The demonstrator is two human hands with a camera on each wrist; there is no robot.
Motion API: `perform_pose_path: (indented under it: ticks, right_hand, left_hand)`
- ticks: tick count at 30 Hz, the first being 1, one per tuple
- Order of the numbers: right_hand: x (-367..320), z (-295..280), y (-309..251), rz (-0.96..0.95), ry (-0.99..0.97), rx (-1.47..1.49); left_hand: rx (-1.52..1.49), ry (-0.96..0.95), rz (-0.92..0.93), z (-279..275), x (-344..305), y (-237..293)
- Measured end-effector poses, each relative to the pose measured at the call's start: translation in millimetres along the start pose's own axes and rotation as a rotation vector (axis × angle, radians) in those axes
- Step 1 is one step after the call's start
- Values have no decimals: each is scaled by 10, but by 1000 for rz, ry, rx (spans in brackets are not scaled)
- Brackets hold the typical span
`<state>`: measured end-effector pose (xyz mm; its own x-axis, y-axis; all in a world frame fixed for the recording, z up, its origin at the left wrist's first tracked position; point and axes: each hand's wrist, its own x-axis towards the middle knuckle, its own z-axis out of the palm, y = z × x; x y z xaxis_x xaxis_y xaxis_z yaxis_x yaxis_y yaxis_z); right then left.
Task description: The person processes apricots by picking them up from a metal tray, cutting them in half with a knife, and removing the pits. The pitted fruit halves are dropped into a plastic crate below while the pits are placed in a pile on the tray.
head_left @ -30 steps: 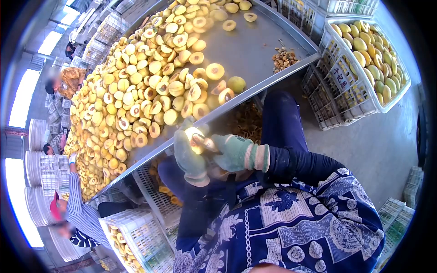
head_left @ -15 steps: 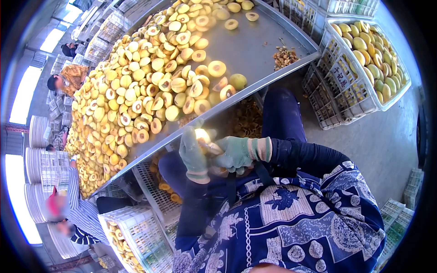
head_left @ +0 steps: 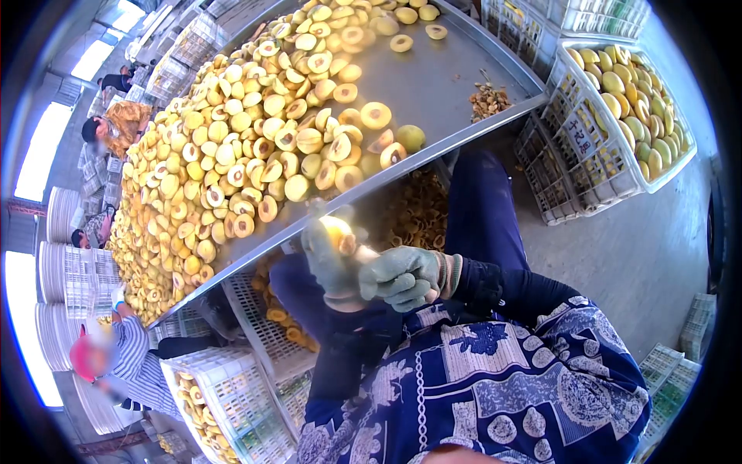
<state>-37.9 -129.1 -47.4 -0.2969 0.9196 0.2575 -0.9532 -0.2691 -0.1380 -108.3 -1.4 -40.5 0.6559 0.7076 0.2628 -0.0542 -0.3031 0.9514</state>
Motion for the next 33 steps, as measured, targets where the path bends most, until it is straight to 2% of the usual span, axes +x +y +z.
perform_pose_path:
  ticks: [2,4,5,6,8,9,10,12,15,16,17,20,24,26,27,28,30,31,32,33]
  right_hand:
    - [-48,72,-74,-6,33,-12]
    - [-82,125,-152,-64,264,-82]
    - [-54,277,-196,-47,524,-21]
    - [-56,212,-222,-45,519,-21]
    - [-85,-50,-267,41,802,-217]
    - [-76,-126,-269,42,806,-190]
    - [-60,-161,-263,42,801,-190]
    - [-6,-163,-243,64,832,-310]
    - [37,-126,-215,60,847,-309]
    - [37,-102,-226,64,847,-313]
    - [34,-127,-230,71,919,-358]
    - [-40,-207,-270,56,979,-403]
    - [-108,-166,-327,8,979,-386]
    - [-114,-184,-358,-71,977,-482]
    - [-101,-104,-422,-96,961,-525]
    - [-68,-65,-470,-115,1004,-583]
    - [18,73,-578,-222,1065,-733]
    - [61,135,-631,-270,1091,-745]
    - [87,202,-686,-320,1117,-757]
    - [84,302,-742,-302,1145,-828]
  left_hand:
    - [425,151,321,-219,67,-44]
    - [86,296,-104,-735,138,-244]
    - [35,359,-183,-855,195,-100]
    - [-14,423,-262,-981,256,47]
    - [301,288,-176,-1520,376,-153]
    - [816,187,-133,-1639,467,-166]
    - [820,189,-131,-1665,492,-219]
    - [1050,60,-94,-1355,566,-4]
    - [959,-233,253,-815,858,-207]
    - [1017,-294,-145,-525,1007,-174]
    - [1044,-392,-252,-285,1134,-133]
    - [1190,-423,-195,35,1374,-643]
    - [1029,-348,-275,50,1466,-771]
    - [865,-214,-198,-24,1393,-694]
    - [822,-151,-135,-7,1320,-487]
    - [822,-151,-140,-52,1239,-425]
    - [513,-215,39,-186,1073,-344]
    - [460,-345,232,-251,1021,-311]
    - [460,-346,234,-276,953,-208]
    - [450,-455,329,-290,879,-39]
